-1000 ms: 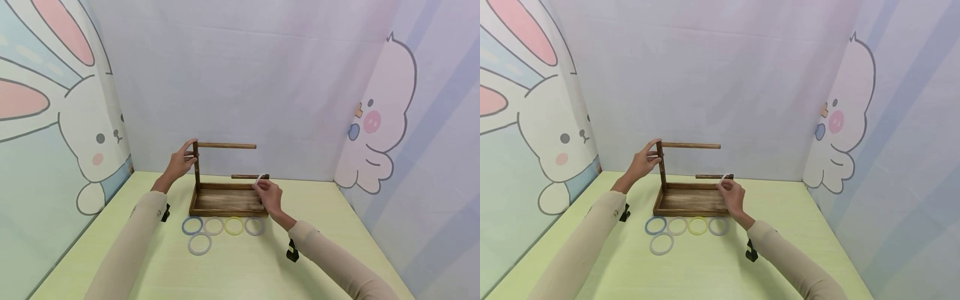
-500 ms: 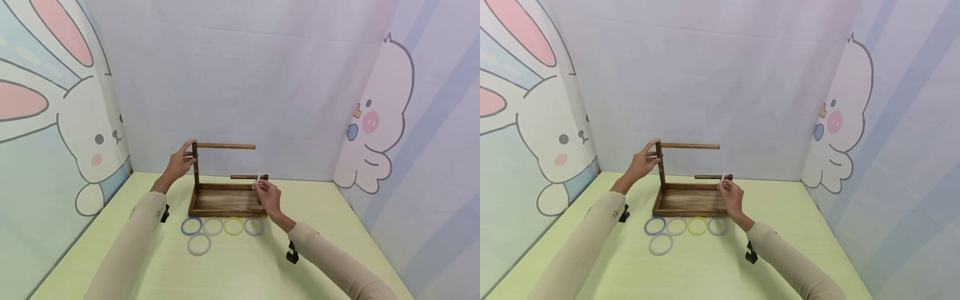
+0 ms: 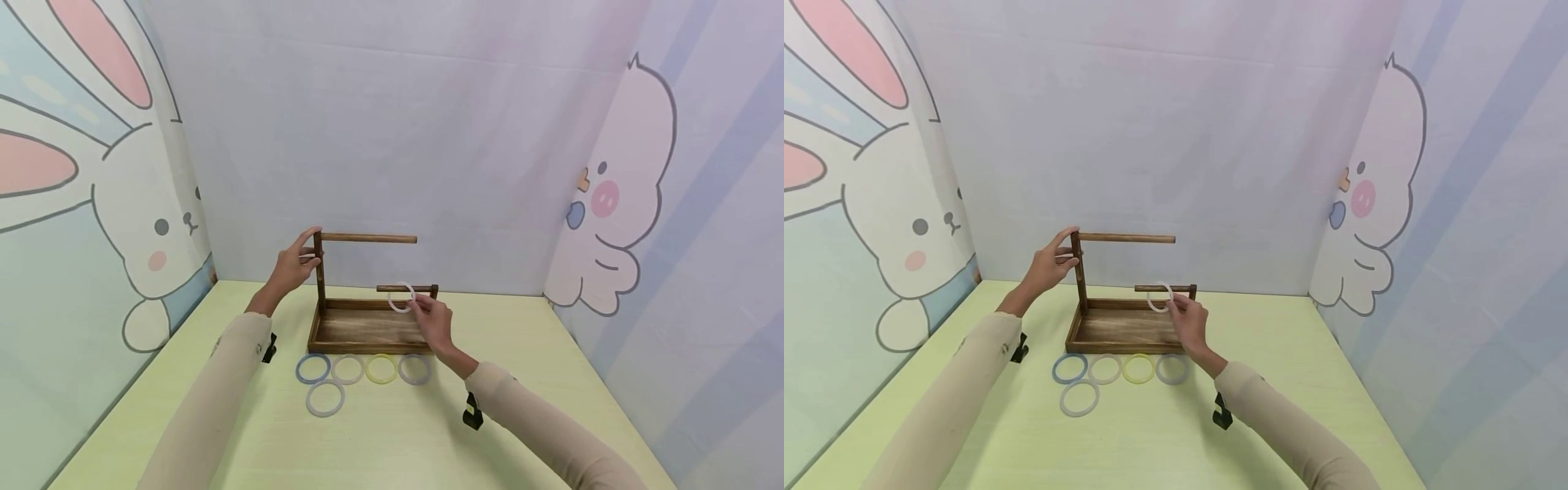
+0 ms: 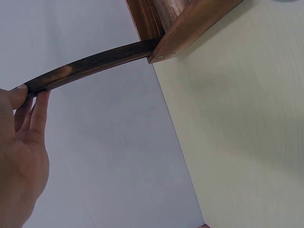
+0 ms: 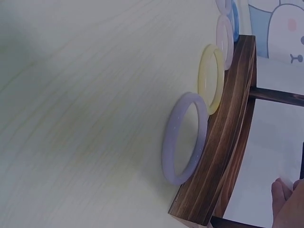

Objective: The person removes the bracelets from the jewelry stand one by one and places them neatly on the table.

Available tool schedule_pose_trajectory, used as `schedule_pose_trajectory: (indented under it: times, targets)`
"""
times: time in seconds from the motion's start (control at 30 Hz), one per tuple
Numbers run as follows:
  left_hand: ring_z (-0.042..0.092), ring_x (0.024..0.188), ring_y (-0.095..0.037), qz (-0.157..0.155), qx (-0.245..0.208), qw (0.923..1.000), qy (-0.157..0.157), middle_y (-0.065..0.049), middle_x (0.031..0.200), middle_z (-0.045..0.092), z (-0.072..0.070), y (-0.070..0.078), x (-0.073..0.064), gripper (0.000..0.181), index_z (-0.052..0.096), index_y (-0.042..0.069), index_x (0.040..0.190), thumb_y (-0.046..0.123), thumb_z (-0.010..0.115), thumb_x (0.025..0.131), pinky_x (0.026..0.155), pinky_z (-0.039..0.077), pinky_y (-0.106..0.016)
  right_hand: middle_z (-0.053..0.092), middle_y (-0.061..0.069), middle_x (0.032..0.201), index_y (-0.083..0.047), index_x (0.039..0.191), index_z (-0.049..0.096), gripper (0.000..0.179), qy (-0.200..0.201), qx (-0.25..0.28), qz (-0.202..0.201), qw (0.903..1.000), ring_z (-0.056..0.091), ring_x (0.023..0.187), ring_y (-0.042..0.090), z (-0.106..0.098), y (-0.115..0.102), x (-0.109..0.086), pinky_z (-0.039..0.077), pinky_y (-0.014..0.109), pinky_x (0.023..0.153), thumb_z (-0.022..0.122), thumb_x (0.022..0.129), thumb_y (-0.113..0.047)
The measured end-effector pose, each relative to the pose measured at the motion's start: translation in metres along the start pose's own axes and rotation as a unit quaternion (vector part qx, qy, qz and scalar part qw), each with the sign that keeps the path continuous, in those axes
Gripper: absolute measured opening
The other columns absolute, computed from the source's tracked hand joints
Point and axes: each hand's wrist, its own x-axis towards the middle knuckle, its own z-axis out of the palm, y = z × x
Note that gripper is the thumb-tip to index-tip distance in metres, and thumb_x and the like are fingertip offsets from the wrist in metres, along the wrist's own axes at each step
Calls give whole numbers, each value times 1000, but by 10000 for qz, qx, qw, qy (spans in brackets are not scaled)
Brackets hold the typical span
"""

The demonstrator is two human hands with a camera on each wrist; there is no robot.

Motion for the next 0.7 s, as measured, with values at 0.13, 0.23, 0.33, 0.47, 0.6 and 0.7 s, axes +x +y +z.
schedule_pose_trajectory:
  times: [0.13,0.23,0.33,0.47,0.6,0.7]
  targets:
    - [64,123,-44,-3,8,10000,1,-28,128,68,-1,0,0,83,33,33,163,-10,64,98,95,59,-54,79,16,99,2,114,78,21,-101,39,-44,9999,78,91,30,4,-3,0,66,36,72,77,95,-7]
    - [64,124,-44,-31,-7,10000,-6,-28,128,68,-1,1,0,83,33,33,163,-9,64,99,95,59,-53,79,16,98,2,113,79,20,-120,54,-76,9999,78,90,30,7,-6,0,66,39,73,77,95,-6]
    - [64,124,-44,-44,-18,10000,-4,-28,128,68,-1,1,0,83,33,33,163,-9,64,99,95,59,-53,79,15,97,1,112,80,20,-139,18,-95,9999,78,90,29,10,-8,1,66,38,74,78,95,-8]
    - [64,123,-44,-42,-12,10000,-8,-28,128,68,-2,1,0,83,33,33,163,-9,64,99,95,59,-54,79,15,96,2,112,79,20,-180,16,-138,9997,79,88,27,14,-11,1,66,33,72,78,95,-9]
    - [65,123,-44,-44,-21,10000,-13,-28,128,68,-2,1,-1,83,33,33,163,-9,64,99,95,59,-54,78,18,95,5,110,79,19,-212,177,-147,9995,79,86,30,18,-14,1,65,29,68,77,94,-5]
    - [65,123,-44,-69,-34,10000,-28,-28,129,68,-2,1,-1,82,32,34,163,-8,64,99,96,59,-54,78,20,95,5,110,79,18,-247,342,-34,9991,79,85,31,20,-16,1,65,28,68,77,94,-2]
